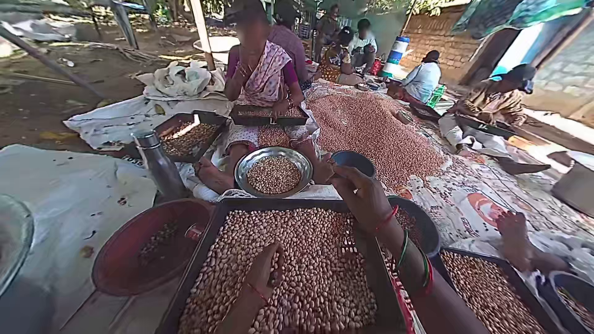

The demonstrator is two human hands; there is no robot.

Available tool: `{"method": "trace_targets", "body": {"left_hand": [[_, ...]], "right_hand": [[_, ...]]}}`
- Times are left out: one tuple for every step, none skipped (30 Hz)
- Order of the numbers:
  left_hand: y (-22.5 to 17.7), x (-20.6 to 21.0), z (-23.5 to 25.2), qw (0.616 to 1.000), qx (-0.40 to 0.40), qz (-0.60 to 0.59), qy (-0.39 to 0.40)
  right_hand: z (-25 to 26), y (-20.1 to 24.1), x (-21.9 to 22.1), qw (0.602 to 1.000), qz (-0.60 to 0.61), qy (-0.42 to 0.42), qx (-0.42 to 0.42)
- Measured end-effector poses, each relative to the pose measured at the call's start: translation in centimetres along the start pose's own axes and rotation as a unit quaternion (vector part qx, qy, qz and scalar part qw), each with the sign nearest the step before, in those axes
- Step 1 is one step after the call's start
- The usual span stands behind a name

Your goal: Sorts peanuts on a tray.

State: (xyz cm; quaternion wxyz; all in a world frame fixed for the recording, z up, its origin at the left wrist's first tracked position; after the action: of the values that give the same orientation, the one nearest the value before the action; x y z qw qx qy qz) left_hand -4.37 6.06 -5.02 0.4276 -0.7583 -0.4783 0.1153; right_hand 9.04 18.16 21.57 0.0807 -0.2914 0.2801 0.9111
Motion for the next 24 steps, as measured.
{"method": "trace_targets", "body": {"left_hand": [[-0.2,0.1,0.0,1.000,-0.005,-0.010,0.000],[-0.2,0.1,0.0,1.000,-0.009,-0.020,-0.001],[-0.2,0.0,-0.1,1.000,-0.013,-0.028,-0.005],[-0.1,-0.1,-0.1,0.999,-0.016,-0.036,-0.011],[-0.2,-0.2,0.0,0.999,-0.016,-0.043,-0.012],[-0.3,-0.1,0.0,0.999,-0.014,-0.048,-0.012],[-0.3,-0.1,0.0,0.998,-0.016,-0.053,-0.012],[-0.3,-0.1,0.0,0.998,-0.017,-0.057,-0.011],[-0.4,-0.1,0.0,0.998,-0.019,-0.058,-0.011],[-0.5,-0.1,0.1,0.998,-0.019,-0.057,-0.012],[-0.5,-0.1,0.0,0.998,-0.018,-0.055,-0.017],[-0.6,-0.1,0.0,0.998,-0.017,-0.053,-0.020],[-0.6,0.0,-0.1,0.998,-0.017,-0.048,-0.020],[-0.6,0.1,-0.1,0.999,-0.020,-0.047,-0.016],[-0.6,0.2,-0.1,0.998,-0.022,-0.051,-0.014],[-0.7,0.3,-0.1,0.998,-0.023,-0.051,-0.013],[-0.7,0.4,-0.2,0.998,-0.023,-0.053,-0.011],[-0.7,0.4,-0.1,0.998,-0.023,-0.056,-0.009],[-0.6,0.3,-0.1,0.998,-0.022,-0.057,-0.006],[-0.5,0.2,0.0,0.998,-0.022,-0.056,-0.004],[-0.5,0.0,0.0,0.998,-0.020,-0.056,-0.007],[-0.6,-0.1,0.0,0.998,-0.019,-0.055,-0.011],[-0.6,-0.2,0.0,0.998,-0.020,-0.057,-0.019],[-0.6,-0.3,-0.1,0.998,-0.021,-0.056,-0.024]], "right_hand": [[0.2,-3.6,2.8,0.989,-0.028,0.108,0.092],[-0.3,-7.0,5.5,0.965,-0.062,0.199,0.157],[-1.4,-9.9,8.0,0.940,-0.095,0.264,0.195],[-3.0,-12.2,10.4,0.916,-0.124,0.315,0.216],[-4.7,-13.6,12.5,0.898,-0.148,0.353,0.217],[-6.6,-14.1,14.4,0.884,-0.163,0.383,0.212],[-9.0,-13.6,15.8,0.867,-0.175,0.418,0.208],[-11.6,-12.2,16.6,0.848,-0.183,0.455,0.199],[-14.1,-10.3,16.8,0.827,-0.186,0.497,0.187],[-16.6,-8.3,16.5,0.802,-0.181,0.546,0.161],[-18.9,-6.8,16.0,0.773,-0.169,0.599,0.124],[-20.7,-5.7,15.1,0.745,-0.150,0.644,0.082],[-21.6,-5.2,14.0,0.722,-0.129,0.678,0.044],[-21.7,-5.3,12.8,0.710,-0.107,0.695,0.014],[-20.9,-5.9,11.8,0.705,-0.106,0.701,0.007],[-19.2,-6.9,11.0,0.705,-0.124,0.697,0.028],[-17.1,-8.3,10.4,0.715,-0.156,0.678,0.068],[-14.9,-9.9,10.1,0.739,-0.191,0.636,0.113],[-12.9,-11.6,10.0,0.773,-0.211,0.578,0.153],[-11.2,-13.0,10.1,0.806,-0.218,0.520,0.183],[-9.9,-14.1,10.3,0.831,-0.215,0.472,0.201],[-9.1,-14.8,10.6,0.844,-0.216,0.445,0.207],[-8.6,-15.1,11.0,0.848,-0.220,0.435,0.207],[-8.6,-15.2,11.5,0.848,-0.222,0.437,0.201]]}}
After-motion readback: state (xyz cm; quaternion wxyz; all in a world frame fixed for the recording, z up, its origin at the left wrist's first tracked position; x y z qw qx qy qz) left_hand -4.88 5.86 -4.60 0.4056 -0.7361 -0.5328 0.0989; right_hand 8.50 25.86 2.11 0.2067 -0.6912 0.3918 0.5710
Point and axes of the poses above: each hand's wrist, its own z-axis towards the middle knuckle, its own x-axis out of the palm, y = z × x, the point moved 9 cm from there along z, towards the middle knuckle, and after that the axes turned 10 degrees about -y, right-handed, at the moved point
